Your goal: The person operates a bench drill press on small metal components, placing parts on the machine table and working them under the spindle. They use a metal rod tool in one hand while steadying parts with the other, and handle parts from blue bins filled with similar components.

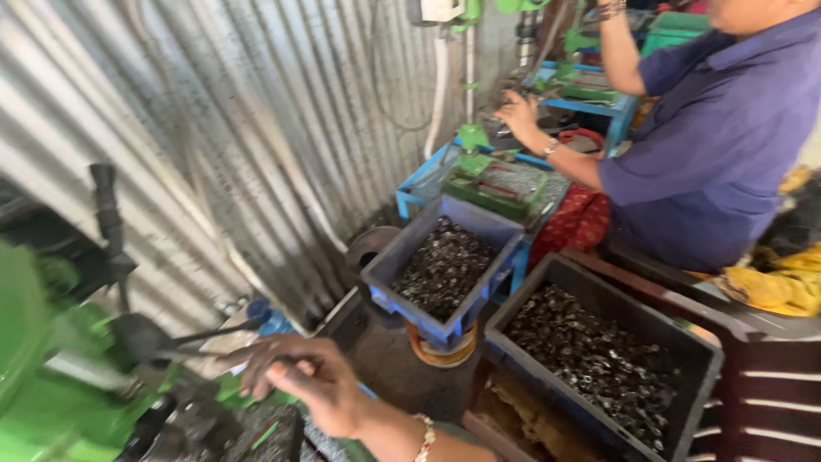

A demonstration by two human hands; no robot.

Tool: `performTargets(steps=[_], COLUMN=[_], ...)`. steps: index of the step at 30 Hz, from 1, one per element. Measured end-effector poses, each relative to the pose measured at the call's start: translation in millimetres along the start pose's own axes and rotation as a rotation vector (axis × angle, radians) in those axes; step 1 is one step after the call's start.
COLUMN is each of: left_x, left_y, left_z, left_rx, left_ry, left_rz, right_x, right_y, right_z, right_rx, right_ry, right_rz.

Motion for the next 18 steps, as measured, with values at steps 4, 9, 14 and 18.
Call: performTargets(steps=[4, 9, 14, 18], left_x=[48.7, 83.4, 78.1, 78.5], left_y=[-16.7, -30.5, -40.6, -50.1], left_z=[18.8, 46.1, 47.9, 47.9], left_rx=[-0.049, -0.120, 0.035, 0.026], left_ry=[0.012, 0.064, 0.015, 0.041], left_rz=[0.045, 0.102, 0.100, 0.109], right_x=[0.4, -10.3, -31.2, -48.1], right_y=[-0.4, -7.7, -22.2, -29.4], right_z=[0.4, 3.7, 20.2, 36.9], right_rx=[-0.028, -0.045, -0.107, -0.178], right_ry=[0.051, 0.032, -0.023, -0.007], right_rz=[0.105, 0.219, -0.010, -0.023])
Point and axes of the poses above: each hand's wrist, its own z-axis away from the middle knuckle, its own y-axis out of the palm, x = y × z, the point moved 2 cm from there along -z, towards the middle knuckle, and after that the axes turned 12 degrees about -y, right-handed, at the moved point
